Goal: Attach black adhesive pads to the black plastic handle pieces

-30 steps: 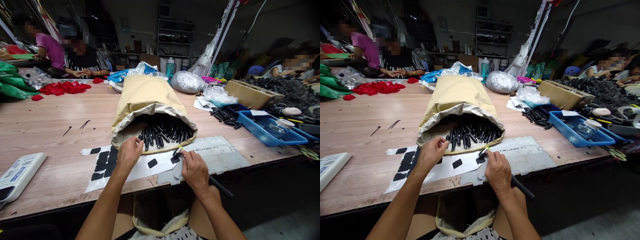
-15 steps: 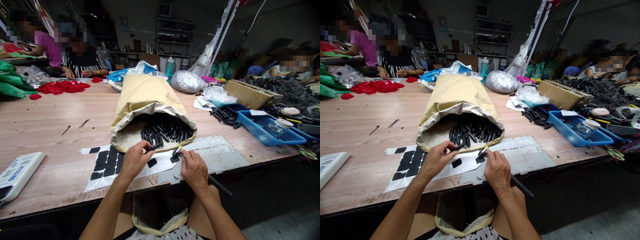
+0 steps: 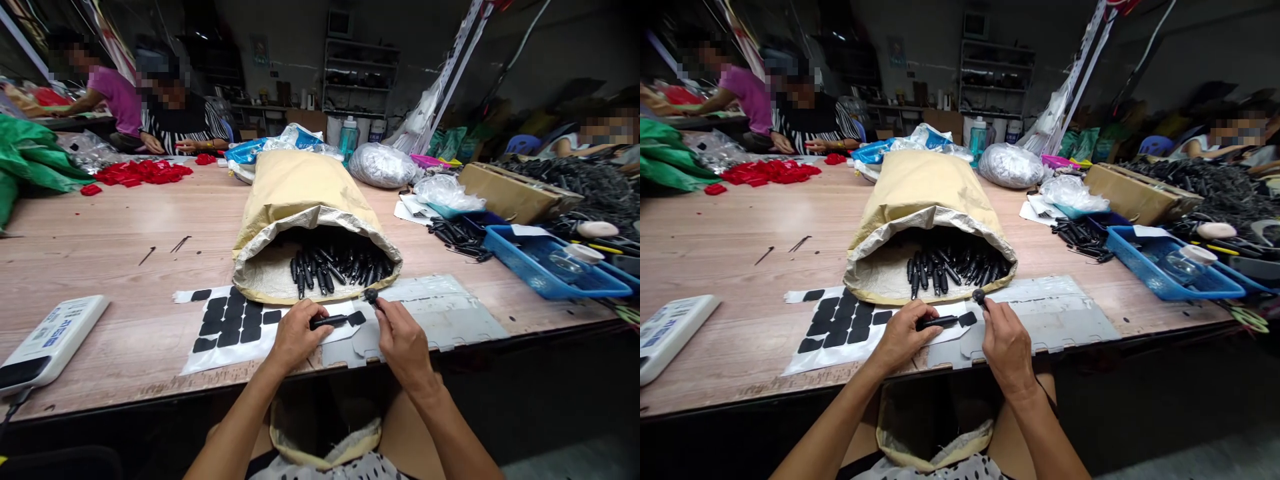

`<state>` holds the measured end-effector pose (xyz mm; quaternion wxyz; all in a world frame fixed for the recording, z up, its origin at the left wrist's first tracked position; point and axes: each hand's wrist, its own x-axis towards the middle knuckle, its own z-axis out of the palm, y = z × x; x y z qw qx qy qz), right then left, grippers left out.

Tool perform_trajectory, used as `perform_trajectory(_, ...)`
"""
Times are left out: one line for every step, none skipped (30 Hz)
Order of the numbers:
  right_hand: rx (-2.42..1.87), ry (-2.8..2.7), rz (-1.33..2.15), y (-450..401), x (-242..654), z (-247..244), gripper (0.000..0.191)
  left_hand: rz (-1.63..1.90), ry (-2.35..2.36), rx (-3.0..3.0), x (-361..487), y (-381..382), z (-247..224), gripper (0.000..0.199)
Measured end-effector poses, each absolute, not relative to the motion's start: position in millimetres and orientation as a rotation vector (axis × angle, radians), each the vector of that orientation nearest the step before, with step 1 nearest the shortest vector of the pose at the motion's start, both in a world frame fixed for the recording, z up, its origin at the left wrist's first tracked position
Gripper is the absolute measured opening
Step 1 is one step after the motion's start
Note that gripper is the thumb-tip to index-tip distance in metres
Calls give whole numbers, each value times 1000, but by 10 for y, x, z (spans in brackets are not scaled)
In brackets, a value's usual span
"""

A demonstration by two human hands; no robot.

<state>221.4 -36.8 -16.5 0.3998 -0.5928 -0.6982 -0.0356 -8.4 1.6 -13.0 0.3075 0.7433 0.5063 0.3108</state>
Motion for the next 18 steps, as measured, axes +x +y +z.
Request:
perform_trajectory(-1437, -1751, -26, -388, 2175, -124, 28, 823, 1341, 1965, -81, 18, -131, 15)
perform_trajectory(-1387, -1746, 39, -410, 2129, -84, 27, 826, 1344, 1962, -77, 22, -135, 15)
perform_trajectory(-1354, -1763, 103, -433, 2077, -48, 26, 829, 1347, 1958, -74, 27, -141, 15)
perform_trajectory(-1339, -1793, 158, -455, 2025, -18, 27, 833, 1349, 1954, -72, 33, -150, 15)
perform_trajectory(-1336, -1825, 196, -474, 1976, 6, 26, 835, 1349, 1952, -71, 38, -160, 15)
perform_trajectory(-1338, -1855, 220, -489, 1932, 22, 27, 837, 1347, 1950, -71, 43, -170, 14)
perform_trajectory(-1341, -1875, 225, -500, 1895, 32, 27, 840, 1344, 1948, -72, 47, -178, 14)
perform_trajectory(-1337, -1884, 215, -509, 1864, 37, 27, 843, 1340, 1948, -73, 49, -183, 14)
perform_trajectory(-1324, -1884, 197, -515, 1839, 37, 28, 844, 1335, 1948, -74, 50, -184, 14)
perform_trajectory(-1306, -1877, 172, -521, 1819, 33, 29, 846, 1330, 1948, -75, 50, -182, 13)
perform_trajectory(-1288, -1874, 148, -526, 1801, 27, 30, 847, 1326, 1950, -76, 49, -177, 13)
perform_trajectory(-1279, -1882, 131, -530, 1787, 18, 31, 848, 1325, 1954, -75, 48, -169, 12)
perform_trajectory(-1285, -1903, 123, -534, 1777, 8, 32, 847, 1326, 1958, -75, 47, -160, 11)
perform_trajectory(-1304, -1930, 123, -536, 1771, 0, 33, 848, 1330, 1961, -74, 46, -152, 10)
perform_trajectory(-1331, -1959, 127, -536, 1770, -6, 33, 848, 1333, 1962, -73, 44, -145, 10)
perform_trajectory(-1357, -1980, 129, -535, 1775, -7, 33, 850, 1333, 1962, -73, 43, -142, 10)
perform_trajectory(-1377, -1982, 123, -532, 1786, -4, 33, 853, 1330, 1960, -73, 43, -142, 10)
perform_trajectory(-1385, -1963, 108, -528, 1802, 4, 33, 855, 1326, 1957, -73, 43, -145, 11)
